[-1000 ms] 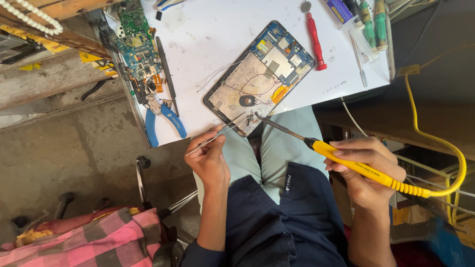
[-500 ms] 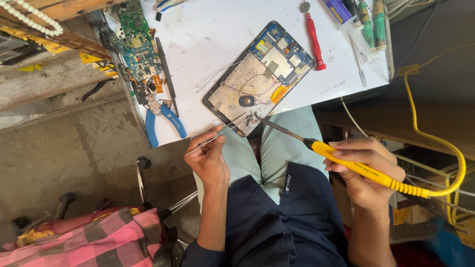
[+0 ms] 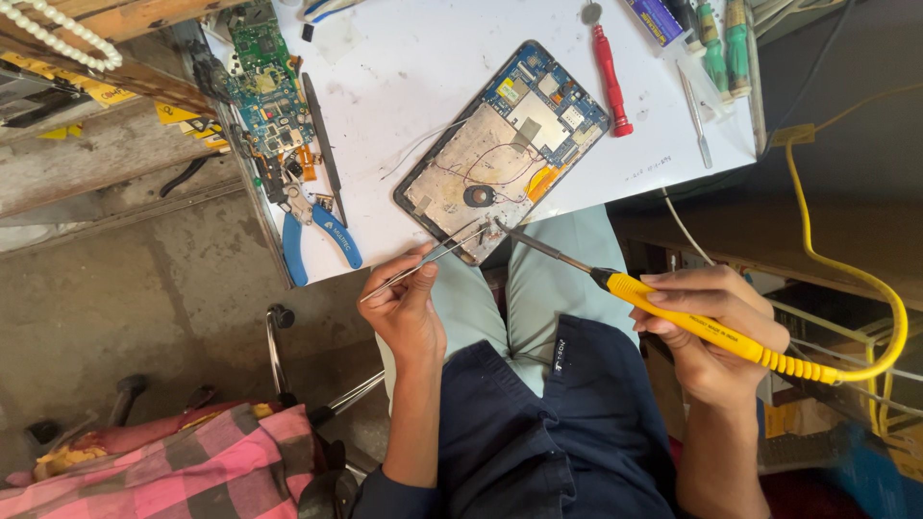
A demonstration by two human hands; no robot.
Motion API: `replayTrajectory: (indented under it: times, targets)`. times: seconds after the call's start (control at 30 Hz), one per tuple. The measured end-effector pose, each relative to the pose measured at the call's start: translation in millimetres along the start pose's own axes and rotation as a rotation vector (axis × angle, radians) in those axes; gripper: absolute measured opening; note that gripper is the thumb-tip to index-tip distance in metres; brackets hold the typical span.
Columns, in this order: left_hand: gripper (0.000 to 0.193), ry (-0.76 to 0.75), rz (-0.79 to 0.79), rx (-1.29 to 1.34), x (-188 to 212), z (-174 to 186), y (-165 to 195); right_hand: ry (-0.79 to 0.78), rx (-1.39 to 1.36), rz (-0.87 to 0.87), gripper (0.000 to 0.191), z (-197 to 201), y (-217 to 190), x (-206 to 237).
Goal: The person sits at a repair bench holding a soldering iron in one hand and a thin metal tool in the other, soldering a wire on the exposed motherboard of a disassembled phone lying on the bench. Near the end they hold a blue spool of solder and feed solder onto the iron tip.
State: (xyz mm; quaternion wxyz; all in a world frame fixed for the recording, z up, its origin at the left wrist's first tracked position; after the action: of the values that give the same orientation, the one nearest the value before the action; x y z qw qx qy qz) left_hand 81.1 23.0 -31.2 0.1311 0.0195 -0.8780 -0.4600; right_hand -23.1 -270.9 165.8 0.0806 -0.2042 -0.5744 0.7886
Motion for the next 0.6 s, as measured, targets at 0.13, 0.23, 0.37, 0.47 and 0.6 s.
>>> replayTrajectory:
  times: [0.13, 0.23, 0.37, 0.47, 0.6]
  targets:
    - [0.023, 0.004, 0.000, -0.001, 0.4, 0.0, 0.1, 0.005, 0.003, 0.004, 0.017, 1.4, -2.2, -1.0]
    - [0.023, 0.000, 0.000, -0.001, 0.0, -0.7, 0.9, 0.019, 0.013, -0.008, 0.018, 1.5, -1.7, -1.8]
    - [0.024, -0.007, -0.007, -0.017, 0.0, -1.8, 2.8, 0.036, 0.005, -0.035, 0.018, 1.3, 1.5, -3.4]
    - [0.024, -0.009, -0.006, -0.022, 0.6, -2.2, 3.5, 0.025, -0.010, -0.036, 0.018, 0.1, 2.0, -5.0]
    - [0.023, -0.005, 0.008, -0.022, 0.4, -2.4, 3.3, 0.016, -0.070, -0.046, 0.018, -3.2, 4.0, -5.9]
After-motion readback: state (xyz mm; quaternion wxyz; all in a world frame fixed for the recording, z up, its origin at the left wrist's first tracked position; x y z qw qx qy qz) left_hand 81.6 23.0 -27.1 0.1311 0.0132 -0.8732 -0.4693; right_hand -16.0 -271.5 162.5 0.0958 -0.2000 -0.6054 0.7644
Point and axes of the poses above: each hand's wrist, its own x-axis away from the middle knuckle, its own z-axis out of the back of the hand, y = z × x, the point moved 10 cm from there along -x, towards the middle knuckle, and after that the axes turned 1 degree about -z, right-handed, at the moved point
